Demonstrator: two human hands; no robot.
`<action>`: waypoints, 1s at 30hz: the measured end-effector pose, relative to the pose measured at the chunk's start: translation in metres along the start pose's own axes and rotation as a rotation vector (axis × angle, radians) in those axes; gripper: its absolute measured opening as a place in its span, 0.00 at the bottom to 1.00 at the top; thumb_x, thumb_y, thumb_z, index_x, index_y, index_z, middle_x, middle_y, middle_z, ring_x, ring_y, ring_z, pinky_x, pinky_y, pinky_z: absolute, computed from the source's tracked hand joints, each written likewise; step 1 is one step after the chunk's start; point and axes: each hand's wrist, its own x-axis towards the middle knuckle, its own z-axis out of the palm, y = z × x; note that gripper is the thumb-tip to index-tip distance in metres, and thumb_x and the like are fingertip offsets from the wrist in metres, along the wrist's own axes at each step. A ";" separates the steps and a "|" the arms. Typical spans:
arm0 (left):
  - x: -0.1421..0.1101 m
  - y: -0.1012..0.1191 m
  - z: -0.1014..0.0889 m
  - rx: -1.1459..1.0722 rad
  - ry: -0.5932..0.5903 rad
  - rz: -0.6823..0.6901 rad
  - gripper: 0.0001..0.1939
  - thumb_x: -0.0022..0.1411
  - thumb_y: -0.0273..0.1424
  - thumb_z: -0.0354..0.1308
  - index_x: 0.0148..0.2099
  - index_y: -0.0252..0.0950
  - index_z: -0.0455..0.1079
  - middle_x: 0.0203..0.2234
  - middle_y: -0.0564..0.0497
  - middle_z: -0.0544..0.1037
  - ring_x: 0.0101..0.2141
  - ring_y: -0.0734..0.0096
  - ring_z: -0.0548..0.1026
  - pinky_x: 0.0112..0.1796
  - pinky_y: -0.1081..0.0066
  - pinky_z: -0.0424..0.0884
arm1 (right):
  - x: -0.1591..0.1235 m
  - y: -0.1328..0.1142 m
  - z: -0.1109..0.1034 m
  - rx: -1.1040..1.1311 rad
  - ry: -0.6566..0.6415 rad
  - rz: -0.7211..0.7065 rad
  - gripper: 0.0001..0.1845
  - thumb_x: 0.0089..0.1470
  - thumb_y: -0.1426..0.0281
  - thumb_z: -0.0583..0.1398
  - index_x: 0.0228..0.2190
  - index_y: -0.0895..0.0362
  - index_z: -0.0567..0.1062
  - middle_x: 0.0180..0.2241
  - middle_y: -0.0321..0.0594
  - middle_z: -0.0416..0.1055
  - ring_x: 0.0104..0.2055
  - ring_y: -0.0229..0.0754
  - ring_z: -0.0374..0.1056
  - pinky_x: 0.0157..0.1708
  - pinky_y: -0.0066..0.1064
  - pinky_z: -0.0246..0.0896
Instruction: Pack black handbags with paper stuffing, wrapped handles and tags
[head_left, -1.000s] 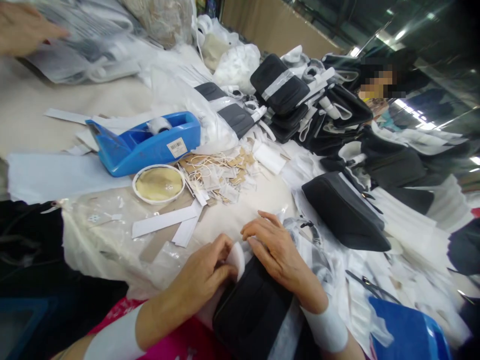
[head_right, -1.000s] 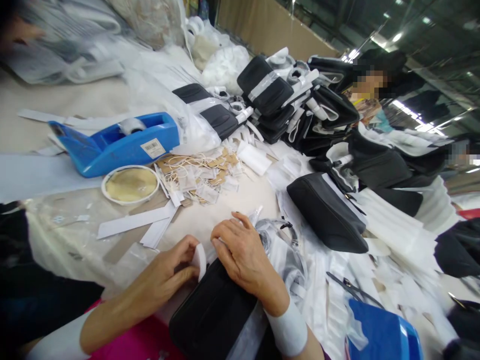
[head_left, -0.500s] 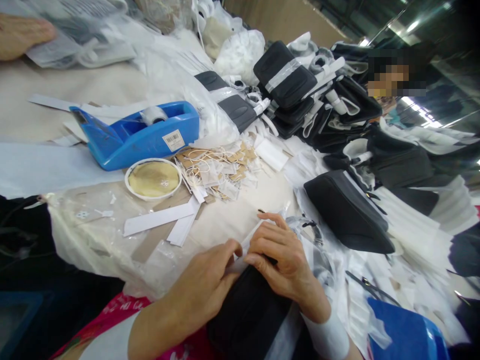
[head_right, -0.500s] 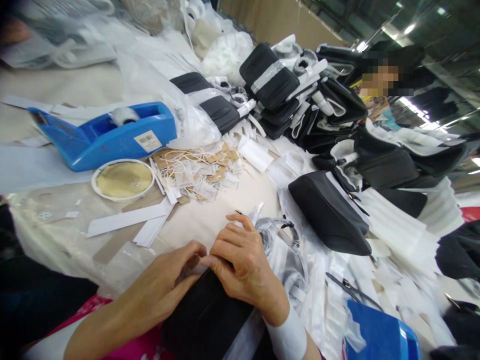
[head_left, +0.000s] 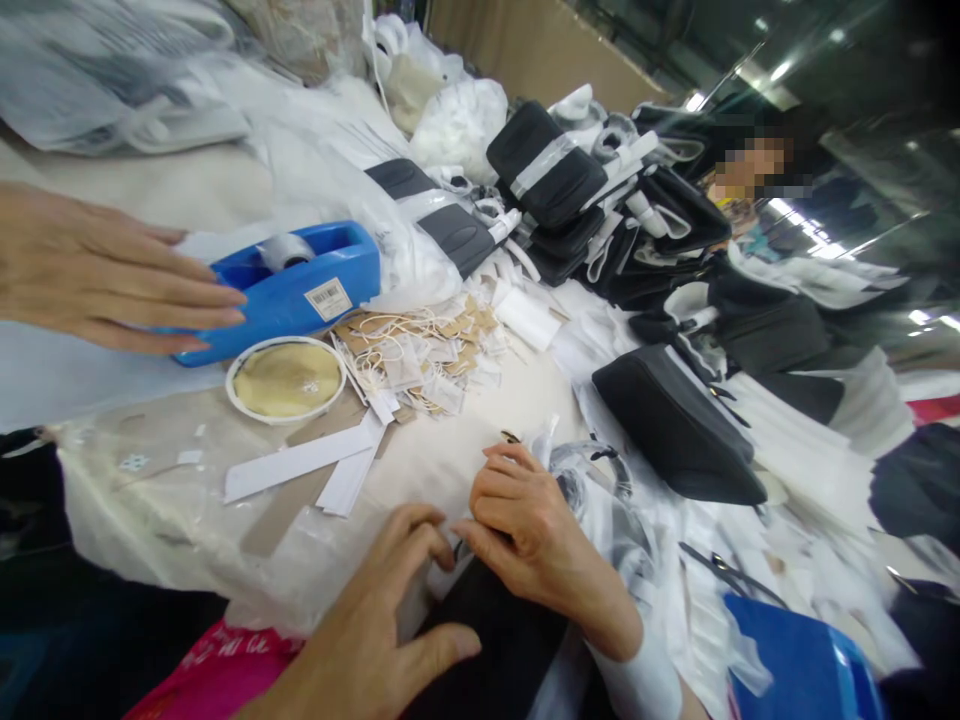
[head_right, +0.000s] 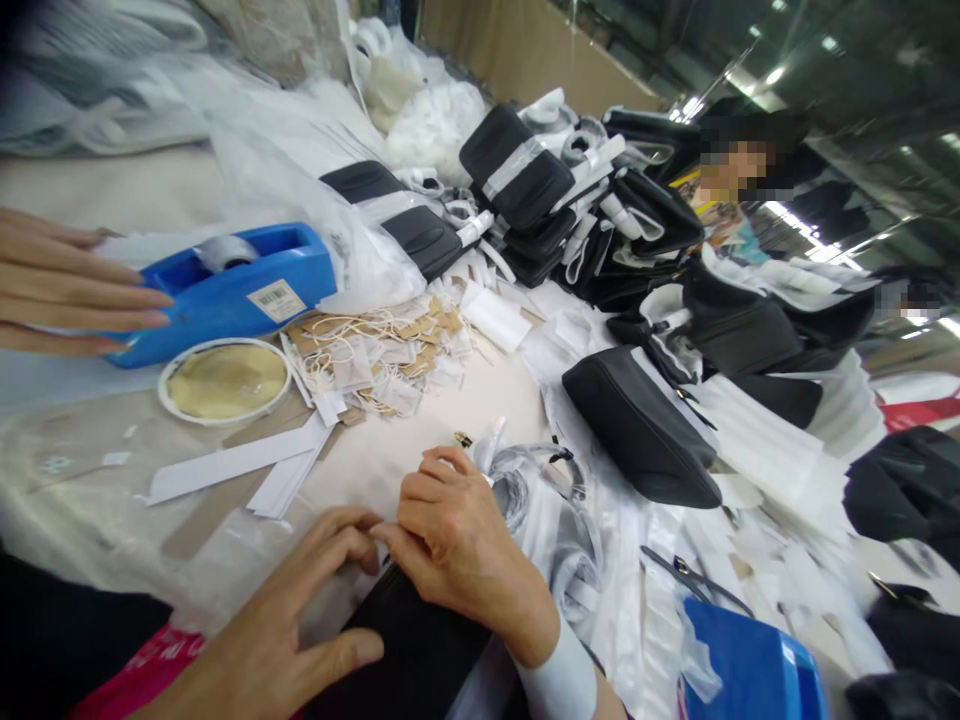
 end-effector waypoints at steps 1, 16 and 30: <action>0.006 0.001 0.001 -0.010 0.015 0.000 0.27 0.50 0.42 0.68 0.50 0.39 0.65 0.57 0.42 0.65 0.57 0.48 0.63 0.55 0.55 0.64 | 0.000 -0.001 0.000 0.000 0.005 -0.003 0.17 0.61 0.70 0.57 0.21 0.57 0.63 0.23 0.32 0.61 0.31 0.36 0.59 0.50 0.37 0.55; 0.049 0.010 0.019 0.067 -0.109 -0.135 0.43 0.55 0.54 0.56 0.66 0.37 0.54 0.61 0.45 0.66 0.61 0.52 0.62 0.64 0.55 0.52 | -0.093 0.005 -0.086 0.296 1.444 0.493 0.15 0.64 0.65 0.50 0.49 0.54 0.70 0.50 0.42 0.68 0.52 0.42 0.65 0.57 0.39 0.58; 0.043 0.044 0.019 0.179 -0.097 -0.052 0.33 0.51 0.51 0.59 0.51 0.32 0.71 0.50 0.42 0.76 0.54 0.48 0.70 0.60 0.54 0.60 | -0.244 -0.073 0.013 0.875 0.906 1.317 0.40 0.38 0.42 0.63 0.43 0.61 0.75 0.45 0.48 0.74 0.52 0.56 0.67 0.54 0.43 0.59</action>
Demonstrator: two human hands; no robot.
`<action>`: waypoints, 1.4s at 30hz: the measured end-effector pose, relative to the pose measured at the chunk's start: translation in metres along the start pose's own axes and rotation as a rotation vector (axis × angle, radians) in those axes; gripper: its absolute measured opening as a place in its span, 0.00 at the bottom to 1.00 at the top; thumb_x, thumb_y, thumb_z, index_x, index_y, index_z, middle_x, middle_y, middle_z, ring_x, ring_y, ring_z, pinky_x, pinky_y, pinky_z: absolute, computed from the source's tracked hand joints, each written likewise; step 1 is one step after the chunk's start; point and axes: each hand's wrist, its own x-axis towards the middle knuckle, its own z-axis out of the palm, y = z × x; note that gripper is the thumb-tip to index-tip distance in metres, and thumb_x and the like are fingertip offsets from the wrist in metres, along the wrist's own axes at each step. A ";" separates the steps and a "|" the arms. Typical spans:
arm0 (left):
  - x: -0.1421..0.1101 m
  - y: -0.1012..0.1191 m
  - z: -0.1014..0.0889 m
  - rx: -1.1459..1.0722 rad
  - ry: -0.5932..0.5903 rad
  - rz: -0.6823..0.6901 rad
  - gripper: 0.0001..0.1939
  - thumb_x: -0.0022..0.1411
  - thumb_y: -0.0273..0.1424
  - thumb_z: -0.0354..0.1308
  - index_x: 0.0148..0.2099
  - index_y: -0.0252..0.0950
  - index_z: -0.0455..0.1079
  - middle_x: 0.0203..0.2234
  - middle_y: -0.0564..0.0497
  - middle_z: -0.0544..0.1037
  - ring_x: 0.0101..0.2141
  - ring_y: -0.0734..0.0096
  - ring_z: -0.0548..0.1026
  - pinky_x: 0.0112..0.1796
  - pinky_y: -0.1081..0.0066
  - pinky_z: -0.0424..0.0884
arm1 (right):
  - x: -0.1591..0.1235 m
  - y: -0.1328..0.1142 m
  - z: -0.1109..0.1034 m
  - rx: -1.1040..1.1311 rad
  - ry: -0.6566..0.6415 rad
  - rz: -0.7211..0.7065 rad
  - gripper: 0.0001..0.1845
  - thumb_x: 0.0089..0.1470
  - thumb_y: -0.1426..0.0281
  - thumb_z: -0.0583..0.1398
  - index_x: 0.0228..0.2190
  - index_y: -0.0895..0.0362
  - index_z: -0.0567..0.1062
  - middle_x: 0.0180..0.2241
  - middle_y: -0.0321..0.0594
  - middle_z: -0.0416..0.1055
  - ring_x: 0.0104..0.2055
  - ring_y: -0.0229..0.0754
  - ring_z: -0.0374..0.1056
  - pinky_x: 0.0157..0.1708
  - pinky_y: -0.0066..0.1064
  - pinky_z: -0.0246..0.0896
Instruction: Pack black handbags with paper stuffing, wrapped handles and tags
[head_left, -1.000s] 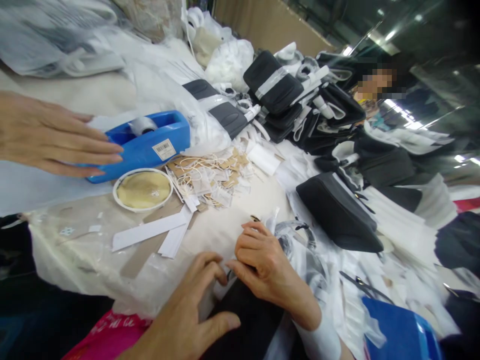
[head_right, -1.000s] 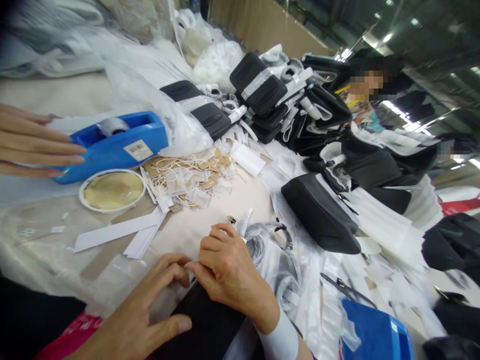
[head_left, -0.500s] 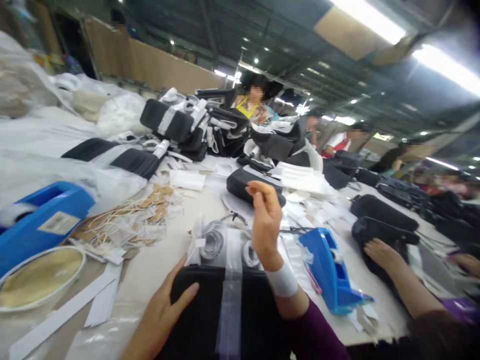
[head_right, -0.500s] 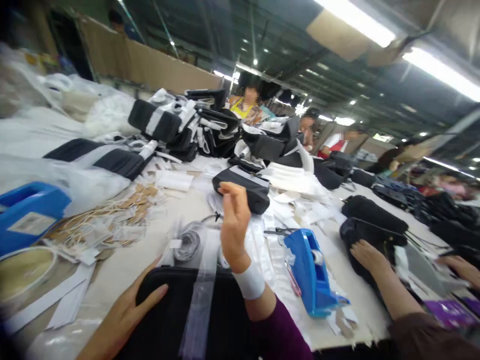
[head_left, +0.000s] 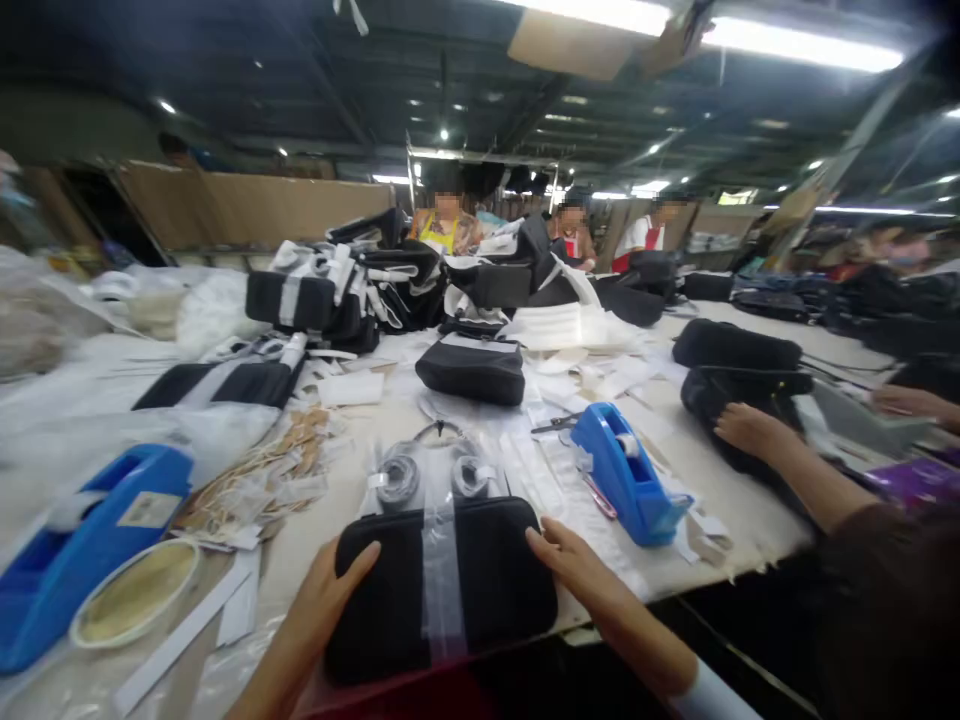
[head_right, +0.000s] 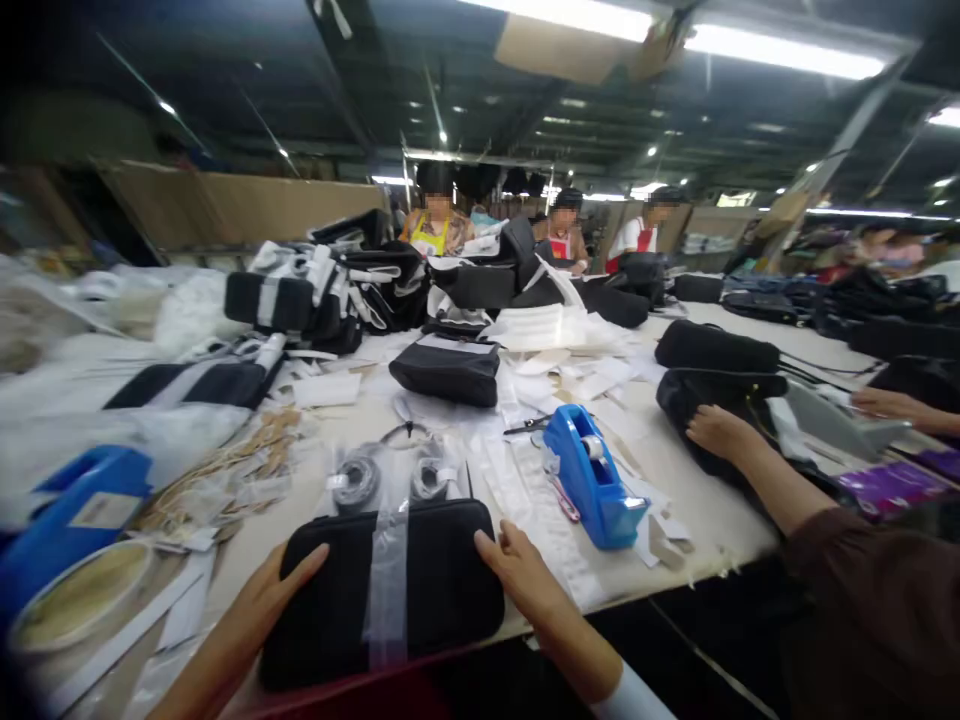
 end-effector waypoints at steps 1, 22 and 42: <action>-0.004 0.007 -0.001 -0.024 -0.032 0.003 0.30 0.52 0.50 0.59 0.50 0.32 0.72 0.50 0.42 0.77 0.54 0.49 0.71 0.60 0.55 0.61 | 0.005 -0.003 0.001 0.022 -0.051 0.009 0.39 0.38 0.42 0.64 0.42 0.60 0.76 0.43 0.48 0.75 0.51 0.56 0.68 0.52 0.43 0.61; -0.002 0.027 -0.011 -0.420 -0.250 -0.202 0.25 0.55 0.44 0.64 0.52 0.37 0.73 0.49 0.46 0.78 0.53 0.53 0.73 0.54 0.59 0.70 | 0.010 -0.041 0.022 0.167 -0.144 -0.040 0.37 0.40 0.45 0.65 0.45 0.59 0.76 0.51 0.50 0.72 0.57 0.54 0.65 0.60 0.43 0.53; 0.004 0.017 -0.015 -0.526 -0.092 -0.179 0.28 0.53 0.44 0.66 0.52 0.36 0.68 0.49 0.45 0.78 0.51 0.52 0.75 0.52 0.58 0.72 | 0.033 -0.017 0.045 0.254 -0.061 -0.028 0.33 0.42 0.47 0.64 0.48 0.48 0.77 0.49 0.40 0.75 0.60 0.57 0.63 0.58 0.43 0.61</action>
